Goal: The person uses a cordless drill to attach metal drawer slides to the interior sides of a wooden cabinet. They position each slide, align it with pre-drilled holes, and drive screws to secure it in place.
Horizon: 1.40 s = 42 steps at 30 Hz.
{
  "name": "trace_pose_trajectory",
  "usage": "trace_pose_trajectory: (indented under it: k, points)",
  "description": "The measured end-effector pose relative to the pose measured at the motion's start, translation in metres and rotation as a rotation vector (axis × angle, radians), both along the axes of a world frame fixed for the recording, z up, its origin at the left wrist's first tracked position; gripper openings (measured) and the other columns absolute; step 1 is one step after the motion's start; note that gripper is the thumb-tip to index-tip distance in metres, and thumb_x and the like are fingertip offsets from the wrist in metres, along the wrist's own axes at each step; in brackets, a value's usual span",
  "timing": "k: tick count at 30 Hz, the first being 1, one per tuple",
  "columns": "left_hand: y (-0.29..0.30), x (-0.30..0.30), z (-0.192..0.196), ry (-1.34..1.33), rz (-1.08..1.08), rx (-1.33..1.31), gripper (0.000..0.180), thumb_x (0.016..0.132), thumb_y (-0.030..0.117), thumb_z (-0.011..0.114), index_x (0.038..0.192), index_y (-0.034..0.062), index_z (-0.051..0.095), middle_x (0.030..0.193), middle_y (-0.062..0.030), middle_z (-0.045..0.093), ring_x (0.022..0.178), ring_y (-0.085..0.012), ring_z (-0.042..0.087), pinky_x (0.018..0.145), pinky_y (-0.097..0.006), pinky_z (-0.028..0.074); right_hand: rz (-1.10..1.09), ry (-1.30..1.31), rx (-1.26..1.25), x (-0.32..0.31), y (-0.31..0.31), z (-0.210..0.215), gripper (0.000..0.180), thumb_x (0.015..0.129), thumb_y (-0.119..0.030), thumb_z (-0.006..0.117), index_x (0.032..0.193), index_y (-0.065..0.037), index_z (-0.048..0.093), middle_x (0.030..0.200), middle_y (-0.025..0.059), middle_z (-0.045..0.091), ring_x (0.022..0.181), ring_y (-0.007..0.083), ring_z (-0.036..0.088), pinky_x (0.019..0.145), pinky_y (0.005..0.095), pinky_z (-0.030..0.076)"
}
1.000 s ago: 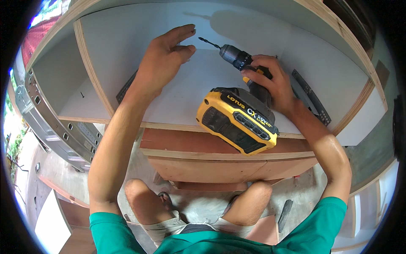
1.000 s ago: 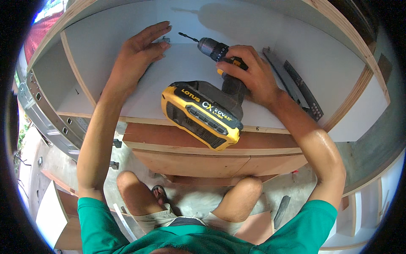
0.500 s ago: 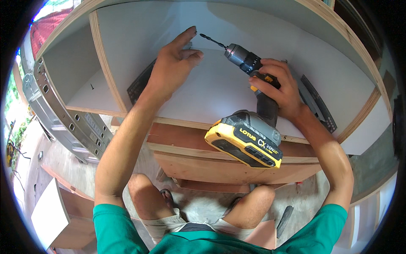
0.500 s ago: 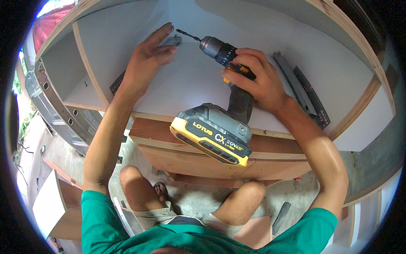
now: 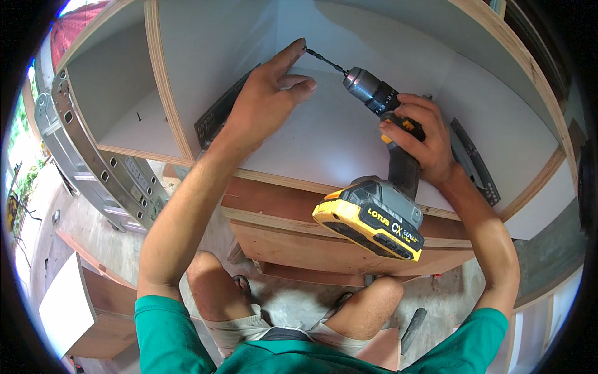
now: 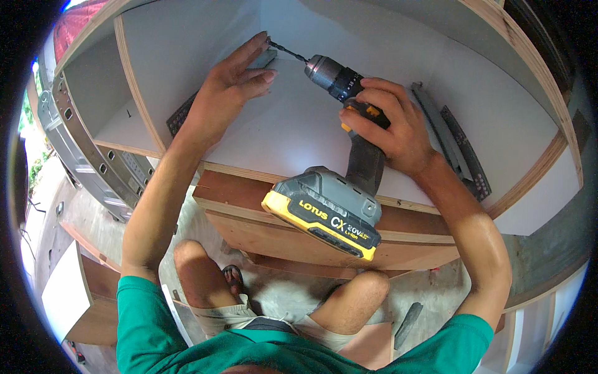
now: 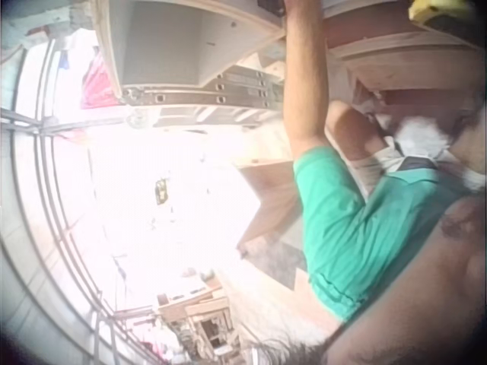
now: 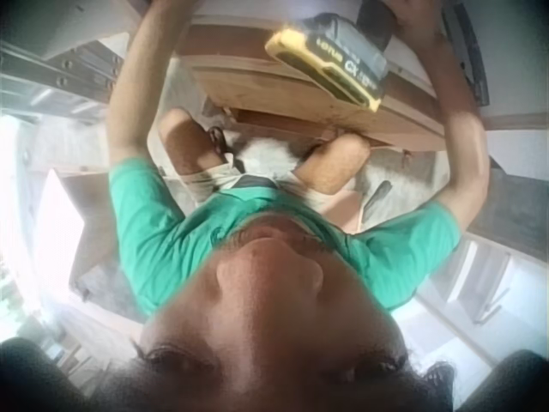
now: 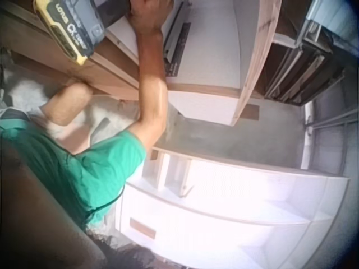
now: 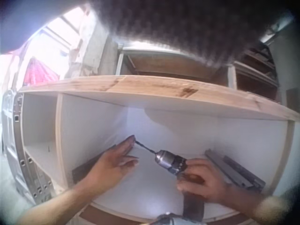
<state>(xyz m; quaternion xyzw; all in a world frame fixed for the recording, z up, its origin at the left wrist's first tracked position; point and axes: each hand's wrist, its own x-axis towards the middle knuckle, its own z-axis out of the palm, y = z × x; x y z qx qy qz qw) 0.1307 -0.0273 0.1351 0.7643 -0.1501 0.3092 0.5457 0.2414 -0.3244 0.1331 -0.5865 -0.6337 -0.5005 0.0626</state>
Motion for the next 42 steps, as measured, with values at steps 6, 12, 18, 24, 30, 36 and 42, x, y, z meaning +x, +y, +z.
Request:
trace_pose_trajectory:
  k: [6,12,18,24,30,36,42]
  points:
    - [-0.002,0.000,-0.009,-0.043,0.073,0.019,0.076,0.095,0.012,0.069,0.163,-0.0043,0.039,0.161,-0.0254,0.051,0.127,-0.0295,0.070,0.110,-0.039,0.051,-0.022,-0.004,-0.030,-0.002,0.000,0.001,0.050,0.073,-0.006,0.090,0.119,-0.022,0.078,0.124,0.0077,0.059,0.125,0.0369,0.061,0.094,0.0441,0.061]
    - [-0.004,-0.006,-0.007,-0.033,0.089,0.014,0.074,0.101,0.014,0.070,0.165,-0.0021,0.036,0.163,-0.0237,0.048,0.137,-0.0326,0.061,0.115,-0.041,0.049,-0.035,-0.016,-0.031,0.000,-0.003,0.000,0.053,0.073,-0.006,0.091,0.121,-0.023,0.077,0.126,0.0078,0.058,0.127,0.0364,0.061,0.098,0.0455,0.061]
    - [-0.002,-0.003,-0.012,-0.065,0.089,0.011,0.074,0.097,0.017,0.070,0.161,-0.0051,0.041,0.159,-0.0267,0.053,0.129,-0.0310,0.068,0.109,-0.040,0.052,-0.035,-0.013,-0.026,-0.001,-0.001,-0.002,0.057,0.072,-0.007,0.093,0.124,-0.023,0.075,0.127,0.0077,0.058,0.128,0.0366,0.061,0.100,0.0466,0.062]
    - [-0.002,-0.011,-0.008,0.046,0.102,0.052,0.076,0.097,0.018,0.073,0.162,-0.0049,0.040,0.159,-0.0264,0.052,0.128,-0.0295,0.067,0.108,-0.038,0.052,0.004,0.027,-0.047,0.002,-0.005,-0.002,0.049,0.082,-0.002,0.085,0.127,-0.015,0.069,0.129,0.0105,0.060,0.129,0.0383,0.062,0.103,0.0479,0.060]
    - [-0.003,-0.010,-0.013,0.006,0.041,-0.053,0.077,0.097,0.023,0.075,0.161,-0.0041,0.043,0.160,-0.0241,0.052,0.128,-0.0278,0.064,0.106,-0.037,0.052,0.091,0.077,-0.023,0.011,-0.005,-0.001,0.038,0.089,0.001,0.076,0.122,-0.006,0.059,0.132,0.0178,0.060,0.126,0.0404,0.065,0.105,0.0487,0.058]
    - [-0.001,-0.007,-0.018,-0.029,0.022,-0.069,0.078,0.096,0.026,0.075,0.161,-0.0037,0.044,0.160,-0.0233,0.052,0.129,-0.0263,0.062,0.108,-0.038,0.051,0.095,0.166,-0.048,0.019,-0.008,-0.006,0.033,0.093,0.003,0.072,0.119,-0.005,0.053,0.140,0.0212,0.056,0.131,0.0405,0.061,0.109,0.0464,0.055]
    - [0.005,-0.003,-0.023,0.016,0.004,-0.112,0.084,0.094,0.025,0.077,0.161,-0.0088,0.039,0.160,-0.0230,0.052,0.132,-0.0253,0.060,0.112,-0.036,0.047,0.171,0.268,0.015,0.023,-0.004,-0.013,0.018,0.102,0.001,0.061,0.117,-0.004,0.052,0.143,0.0221,0.055,0.133,0.0394,0.059,0.115,0.0463,0.050]
